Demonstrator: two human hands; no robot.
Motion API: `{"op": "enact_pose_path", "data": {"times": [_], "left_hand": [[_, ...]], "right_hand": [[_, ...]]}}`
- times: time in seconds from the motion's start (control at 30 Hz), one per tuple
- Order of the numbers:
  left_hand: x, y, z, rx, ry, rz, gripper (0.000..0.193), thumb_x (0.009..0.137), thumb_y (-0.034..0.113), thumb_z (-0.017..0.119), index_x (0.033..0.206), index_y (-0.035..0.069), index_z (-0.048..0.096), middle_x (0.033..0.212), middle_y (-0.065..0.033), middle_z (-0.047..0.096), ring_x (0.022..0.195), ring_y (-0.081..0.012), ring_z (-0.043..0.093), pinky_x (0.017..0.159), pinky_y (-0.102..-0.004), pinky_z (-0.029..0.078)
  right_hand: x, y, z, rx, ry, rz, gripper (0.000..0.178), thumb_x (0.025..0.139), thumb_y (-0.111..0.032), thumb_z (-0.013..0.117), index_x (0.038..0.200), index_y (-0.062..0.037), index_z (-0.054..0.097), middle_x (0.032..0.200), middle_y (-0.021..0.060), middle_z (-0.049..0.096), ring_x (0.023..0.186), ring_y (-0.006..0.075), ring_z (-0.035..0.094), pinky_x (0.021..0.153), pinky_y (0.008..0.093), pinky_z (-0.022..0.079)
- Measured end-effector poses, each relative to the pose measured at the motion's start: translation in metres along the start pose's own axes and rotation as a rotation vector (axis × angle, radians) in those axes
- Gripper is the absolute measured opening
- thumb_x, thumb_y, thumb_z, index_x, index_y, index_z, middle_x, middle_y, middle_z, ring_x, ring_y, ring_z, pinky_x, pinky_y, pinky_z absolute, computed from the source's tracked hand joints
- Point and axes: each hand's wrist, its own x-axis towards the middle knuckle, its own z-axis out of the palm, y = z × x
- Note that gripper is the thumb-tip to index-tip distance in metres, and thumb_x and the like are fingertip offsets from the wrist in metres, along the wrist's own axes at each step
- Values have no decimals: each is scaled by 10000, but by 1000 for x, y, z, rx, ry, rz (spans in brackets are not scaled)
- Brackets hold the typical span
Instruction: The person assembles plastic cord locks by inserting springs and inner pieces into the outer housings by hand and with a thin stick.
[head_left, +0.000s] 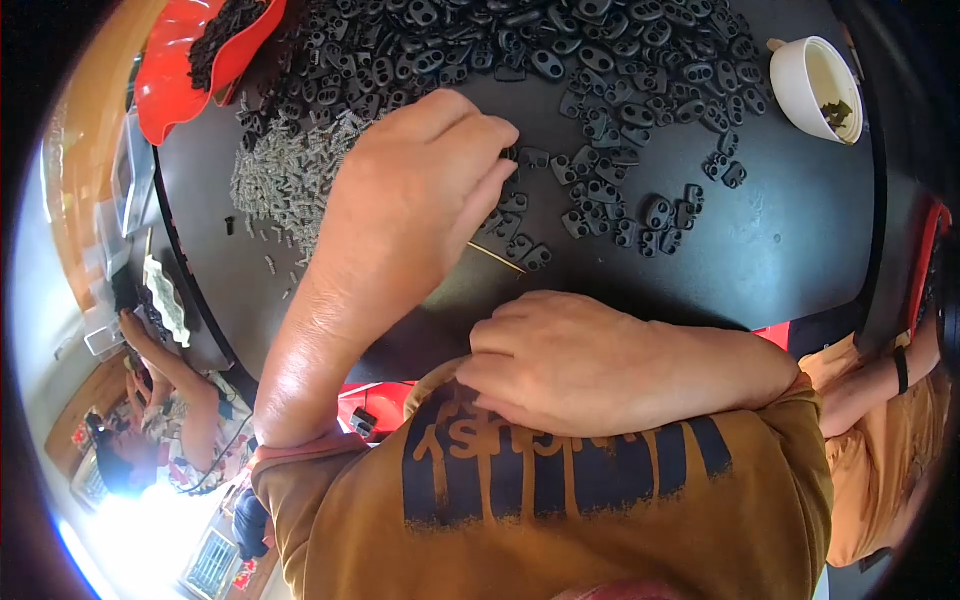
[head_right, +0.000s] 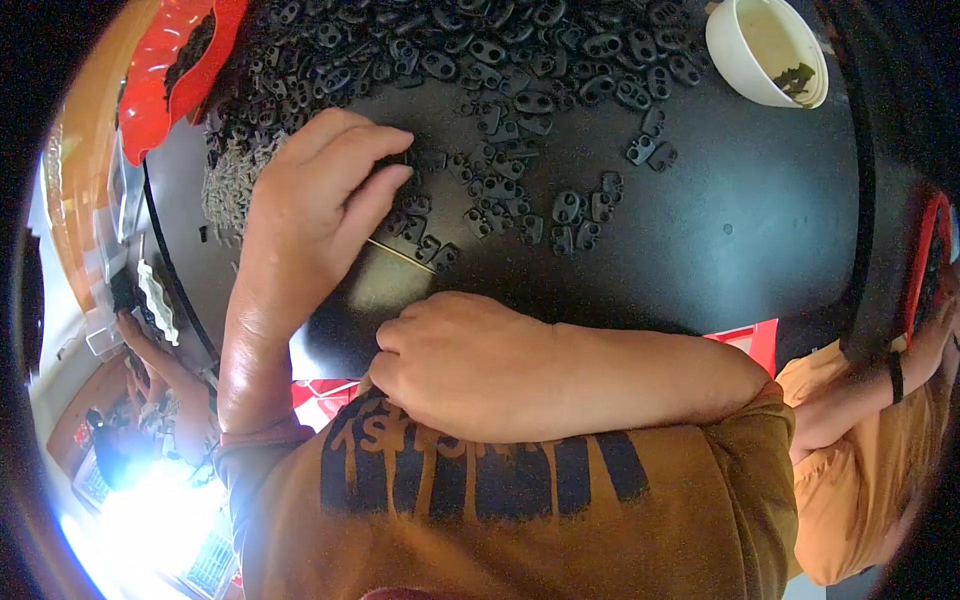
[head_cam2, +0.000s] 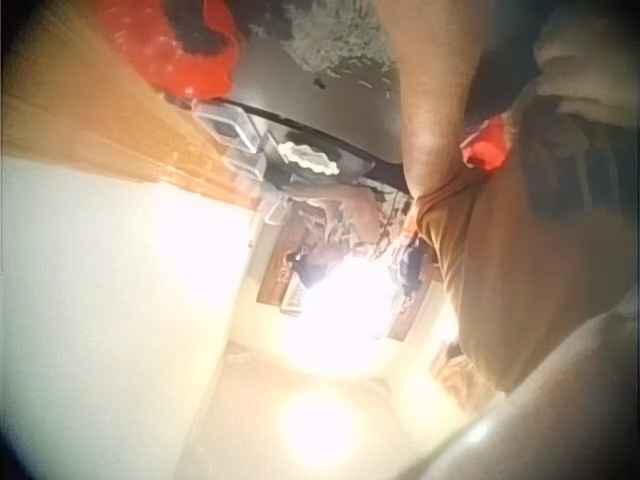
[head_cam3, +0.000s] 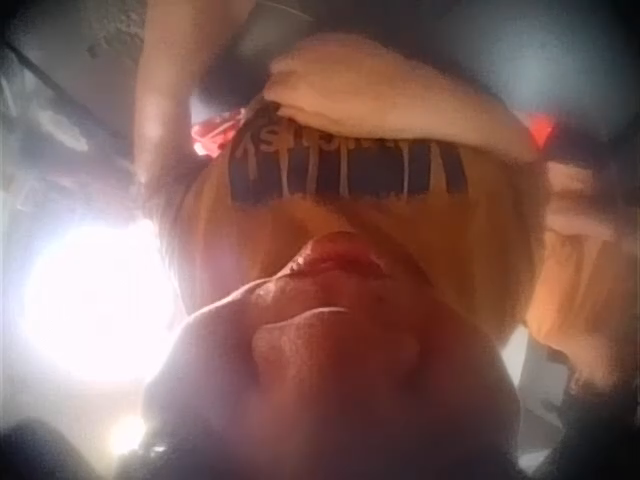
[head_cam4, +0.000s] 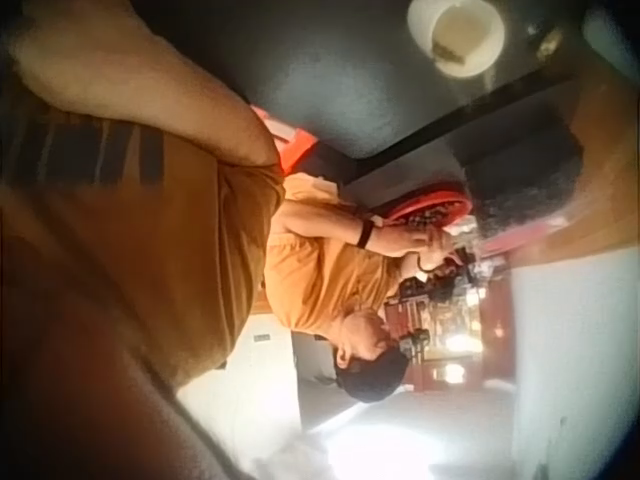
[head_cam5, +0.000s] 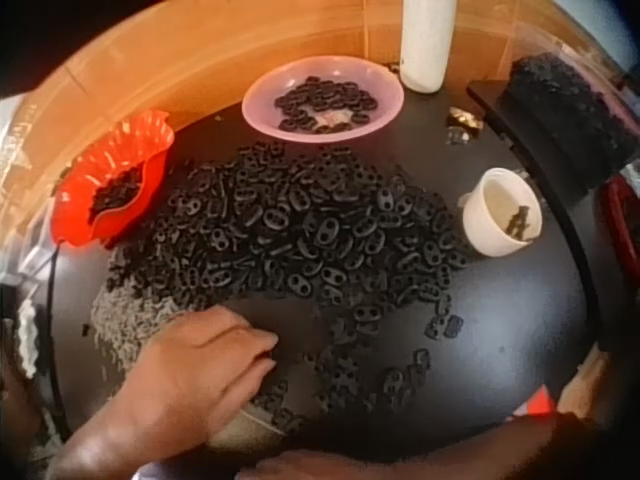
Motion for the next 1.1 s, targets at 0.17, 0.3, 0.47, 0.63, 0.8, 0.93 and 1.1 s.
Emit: {"op": "enact_pose_path", "data": {"times": [0.17,0.3,0.47,0.63,0.8,0.93,1.1], "left_hand": [[0,3,3,27,-19,-60,132,713,43,595,836,19,553,768,-114,518,713,-285,527,623,-325,433],[-5,1,3,-4,-11,-51,108,724,50,573,799,39,495,744,-118,477,705,-324,511,597,-384,426],[-22,8,10,-85,209,-47,141,716,4,587,818,32,494,728,-118,497,661,-310,515,570,-352,435],[-73,28,17,-335,405,-326,154,756,-31,578,889,11,511,768,-93,564,626,-190,576,561,-260,452],[-116,39,34,-689,661,-505,187,746,-93,562,908,-21,503,803,-92,574,674,-97,563,577,-200,457],[-123,30,42,-595,686,-397,238,710,-112,578,919,-19,514,756,-100,574,645,-139,572,564,-219,456],[-118,23,44,-473,684,-220,248,677,-119,598,888,-10,526,709,-104,567,594,-195,562,529,-252,448]], "right_hand": [[0,1,2,-9,16,-9,129,702,-140,533,693,-12,548,711,123,545,725,280,552,658,379,448],[1,-1,-3,-12,-10,3,135,713,-145,540,700,-11,545,713,124,546,723,282,553,657,380,445],[2,1,-2,-21,70,-19,124,718,-147,554,738,-25,538,719,116,542,711,279,551,647,380,444],[2,0,-14,54,184,-12,123,728,-132,582,810,-48,546,717,99,531,676,271,541,600,371,439],[2,-7,-35,-144,329,48,144,732,-41,605,872,-8,590,691,90,559,603,212,542,533,298,414],[26,-7,-55,-529,324,60,124,712,-14,595,835,-12,577,684,85,537,605,223,530,542,301,407],[61,10,-53,-682,287,-28,113,709,-43,608,811,-32,560,707,76,525,644,254,522,562,325,411]]}}
